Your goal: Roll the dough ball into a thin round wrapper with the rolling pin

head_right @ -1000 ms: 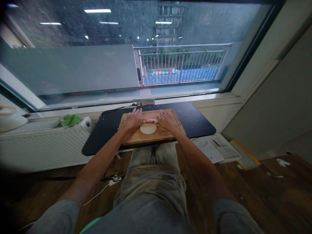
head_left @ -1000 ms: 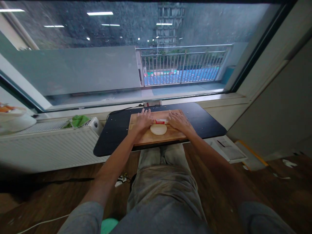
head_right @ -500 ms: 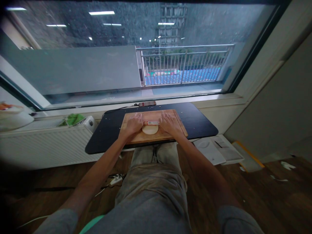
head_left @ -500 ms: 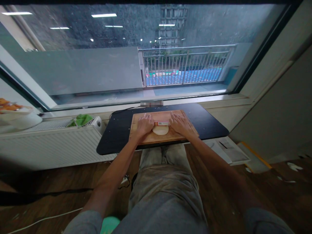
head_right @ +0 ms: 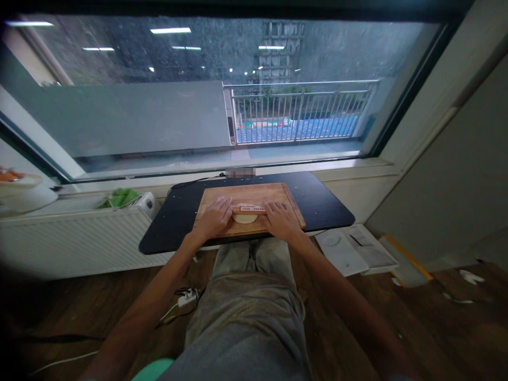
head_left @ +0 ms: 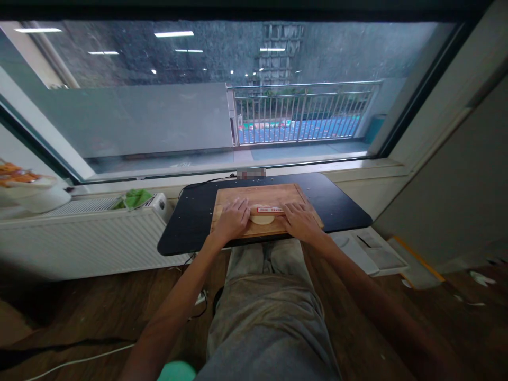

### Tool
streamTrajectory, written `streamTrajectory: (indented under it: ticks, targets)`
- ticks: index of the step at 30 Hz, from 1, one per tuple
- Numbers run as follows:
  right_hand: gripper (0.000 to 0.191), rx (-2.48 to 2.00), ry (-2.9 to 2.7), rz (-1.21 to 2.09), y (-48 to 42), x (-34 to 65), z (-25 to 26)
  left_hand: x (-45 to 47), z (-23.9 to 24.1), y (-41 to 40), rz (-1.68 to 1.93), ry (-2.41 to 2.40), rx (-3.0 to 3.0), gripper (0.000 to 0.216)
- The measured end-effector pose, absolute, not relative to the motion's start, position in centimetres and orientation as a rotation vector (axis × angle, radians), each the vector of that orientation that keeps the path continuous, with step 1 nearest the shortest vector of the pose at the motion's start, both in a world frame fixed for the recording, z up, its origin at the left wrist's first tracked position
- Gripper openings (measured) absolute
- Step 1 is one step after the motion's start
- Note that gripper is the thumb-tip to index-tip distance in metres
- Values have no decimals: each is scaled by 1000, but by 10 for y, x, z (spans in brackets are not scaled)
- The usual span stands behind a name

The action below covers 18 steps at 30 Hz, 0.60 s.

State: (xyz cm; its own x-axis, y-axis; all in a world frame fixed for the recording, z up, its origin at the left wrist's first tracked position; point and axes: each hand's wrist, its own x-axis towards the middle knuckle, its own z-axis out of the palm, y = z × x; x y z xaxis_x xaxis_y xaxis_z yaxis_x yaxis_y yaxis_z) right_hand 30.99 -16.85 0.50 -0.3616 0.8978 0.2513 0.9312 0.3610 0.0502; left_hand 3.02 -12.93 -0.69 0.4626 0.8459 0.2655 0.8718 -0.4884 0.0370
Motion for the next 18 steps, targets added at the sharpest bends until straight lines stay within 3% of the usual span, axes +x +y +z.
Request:
streamTrajectory:
  ticks: [5,18]
  targets:
    - [50,-1614,-2535,-260,-162,322,7,21,-4,-125,-448,-1515,-2654,46]
    - [50,-1579,-2587,-129,-85,328,18,23,18,-60,-451,-1556,-2676,40]
